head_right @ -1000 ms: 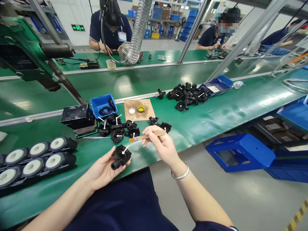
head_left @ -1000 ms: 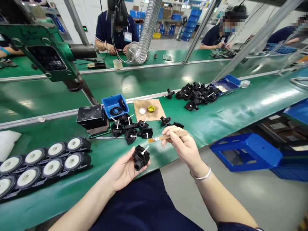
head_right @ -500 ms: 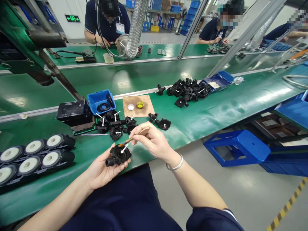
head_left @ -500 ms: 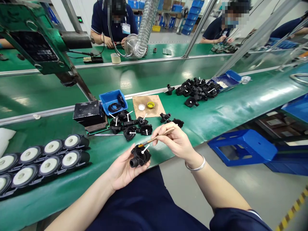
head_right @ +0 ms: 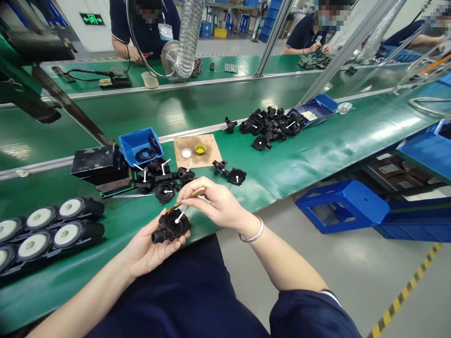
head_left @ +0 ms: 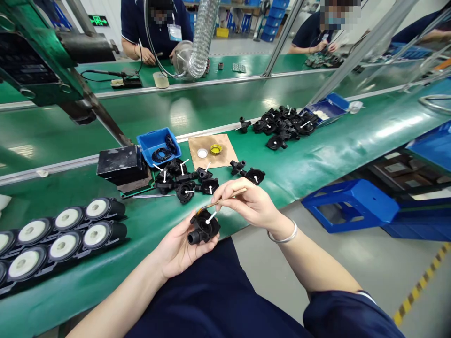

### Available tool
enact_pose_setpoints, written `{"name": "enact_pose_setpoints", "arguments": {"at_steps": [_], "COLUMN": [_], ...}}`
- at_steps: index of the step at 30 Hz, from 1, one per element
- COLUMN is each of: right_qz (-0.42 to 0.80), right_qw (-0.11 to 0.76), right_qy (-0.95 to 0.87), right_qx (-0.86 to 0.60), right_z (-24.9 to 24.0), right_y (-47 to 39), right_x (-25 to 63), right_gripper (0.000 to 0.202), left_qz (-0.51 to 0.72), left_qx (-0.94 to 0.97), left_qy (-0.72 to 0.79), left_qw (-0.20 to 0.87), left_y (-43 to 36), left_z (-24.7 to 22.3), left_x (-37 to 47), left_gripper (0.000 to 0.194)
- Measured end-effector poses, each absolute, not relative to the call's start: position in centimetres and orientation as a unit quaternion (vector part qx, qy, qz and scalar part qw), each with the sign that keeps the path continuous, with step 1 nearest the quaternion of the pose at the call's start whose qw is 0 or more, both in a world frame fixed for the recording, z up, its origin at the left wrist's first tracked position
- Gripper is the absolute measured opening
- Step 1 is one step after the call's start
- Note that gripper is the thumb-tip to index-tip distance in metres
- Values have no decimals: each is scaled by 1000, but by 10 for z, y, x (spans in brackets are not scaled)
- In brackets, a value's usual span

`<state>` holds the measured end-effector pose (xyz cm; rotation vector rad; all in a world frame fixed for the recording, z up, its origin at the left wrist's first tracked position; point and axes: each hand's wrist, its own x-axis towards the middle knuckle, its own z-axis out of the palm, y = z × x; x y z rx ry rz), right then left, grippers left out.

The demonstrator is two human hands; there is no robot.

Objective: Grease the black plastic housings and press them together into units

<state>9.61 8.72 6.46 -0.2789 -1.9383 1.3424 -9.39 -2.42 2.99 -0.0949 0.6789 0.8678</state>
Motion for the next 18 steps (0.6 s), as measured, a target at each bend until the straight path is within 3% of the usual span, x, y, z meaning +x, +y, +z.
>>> {"name": "enact_pose_setpoints", "arguments": {"at_steps": [5,13,18], "right_qz": [405,475,417], "right_qw": [326,402,367], "right_qy": [-837,-775,-817], "right_qx": [-167,-112,-155], "right_z": [75,63,69], "right_y": [86,83,81], "right_x": [106,102,107], "right_gripper": [9,14,10], "left_qz": [409,398,406], "left_qx": [-35,-24,-28], "left_qy": [330,328,326], "left_qw": [850,856,853], "left_y": [-25,-25,-26], "left_z": [29,29,26], "left_x": [-94,-89,-90], "left_gripper": [45,47,45]}}
